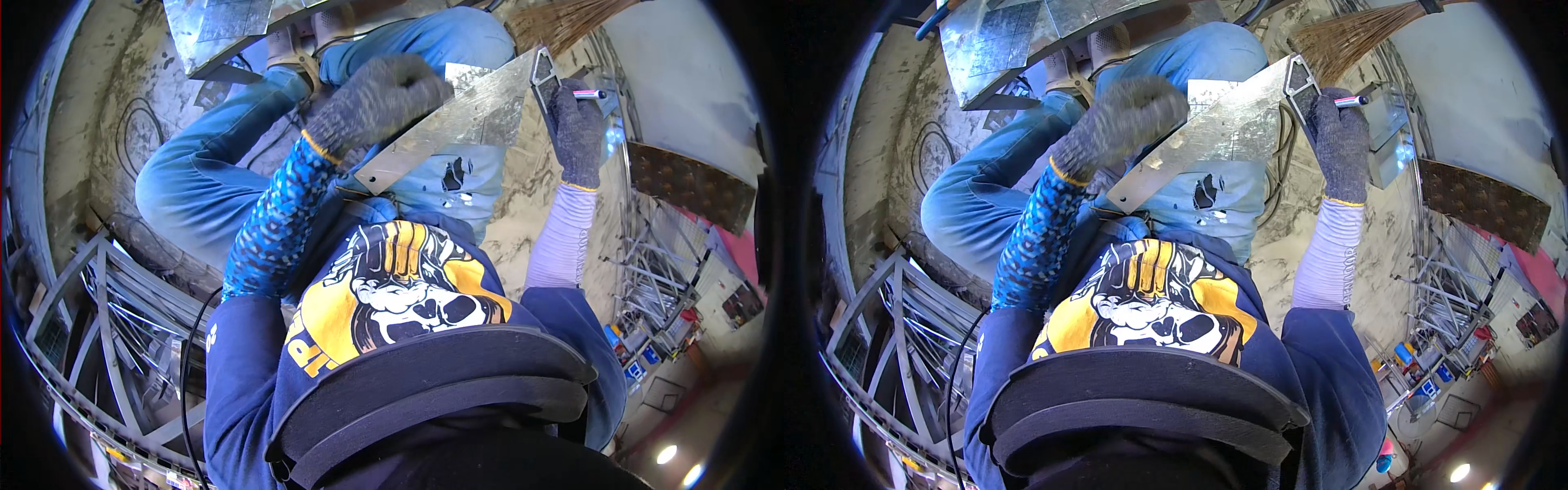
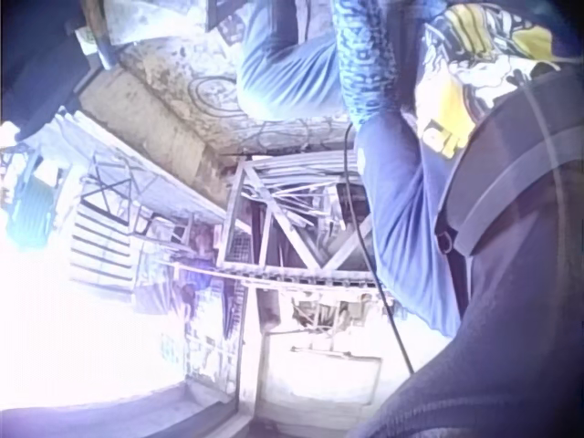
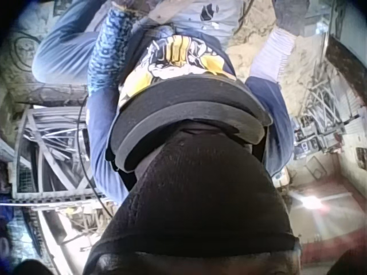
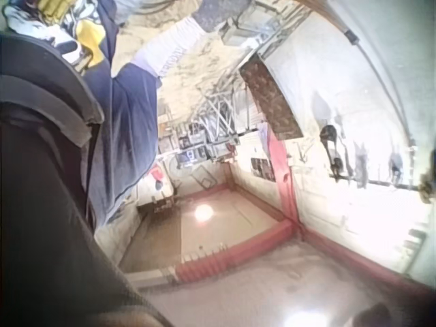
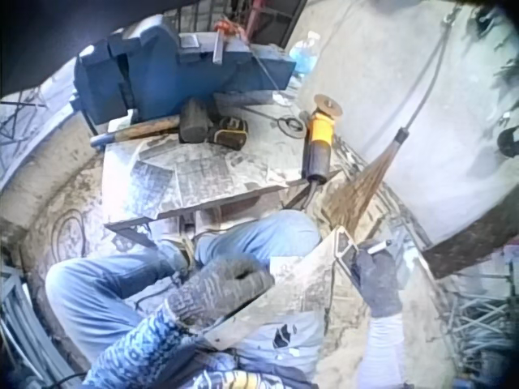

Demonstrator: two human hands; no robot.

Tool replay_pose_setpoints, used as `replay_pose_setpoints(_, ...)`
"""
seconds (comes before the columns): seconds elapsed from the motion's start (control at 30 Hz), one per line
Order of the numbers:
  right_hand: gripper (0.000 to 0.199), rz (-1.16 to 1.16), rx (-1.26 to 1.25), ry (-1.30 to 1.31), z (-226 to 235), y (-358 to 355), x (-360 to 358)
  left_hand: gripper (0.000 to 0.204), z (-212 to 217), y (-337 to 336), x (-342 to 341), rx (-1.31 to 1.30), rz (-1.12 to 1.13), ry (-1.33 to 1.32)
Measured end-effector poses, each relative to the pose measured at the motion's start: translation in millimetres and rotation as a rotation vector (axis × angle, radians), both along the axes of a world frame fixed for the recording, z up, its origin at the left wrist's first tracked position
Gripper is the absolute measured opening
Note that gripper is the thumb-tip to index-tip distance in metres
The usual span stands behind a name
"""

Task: Marking a piece of metal sheet using a square and a marker for later fabrication.

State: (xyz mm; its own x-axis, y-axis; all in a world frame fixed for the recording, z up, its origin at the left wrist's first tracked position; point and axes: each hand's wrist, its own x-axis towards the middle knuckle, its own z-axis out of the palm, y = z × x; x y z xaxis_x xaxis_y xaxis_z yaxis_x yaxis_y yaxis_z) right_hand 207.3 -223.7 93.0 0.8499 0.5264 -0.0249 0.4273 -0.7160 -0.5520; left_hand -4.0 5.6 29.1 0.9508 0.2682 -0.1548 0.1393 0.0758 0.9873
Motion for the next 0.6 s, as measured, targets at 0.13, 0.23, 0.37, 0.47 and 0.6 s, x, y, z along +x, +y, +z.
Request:
replay_pose_setpoints(0.13,0.031,-0.019,-0.045,-0.022,-8,0,2,0.029,14,-7,-15,0.186,-0.172,0.101)
replay_pose_setpoints(0.23,0.030,-0.015,-0.073,-0.030,-1,1,1,0.029,9,-7,-12,0.244,-0.158,0.022)
replay_pose_setpoints(0.37,0.024,-0.008,0.202,-0.006,-13,6,-4,0.029,2,-7,-12,0.278,-0.139,-0.030)
replay_pose_setpoints(0.47,0.022,0.124,0.195,-0.338,-15,11,-14,0.030,0,-6,-12,0.288,-0.154,-0.041)
replay_pose_setpoints(0.6,0.025,0.243,0.329,-0.790,-7,28,-40,0.032,-4,-5,-13,0.311,-0.139,-0.096)
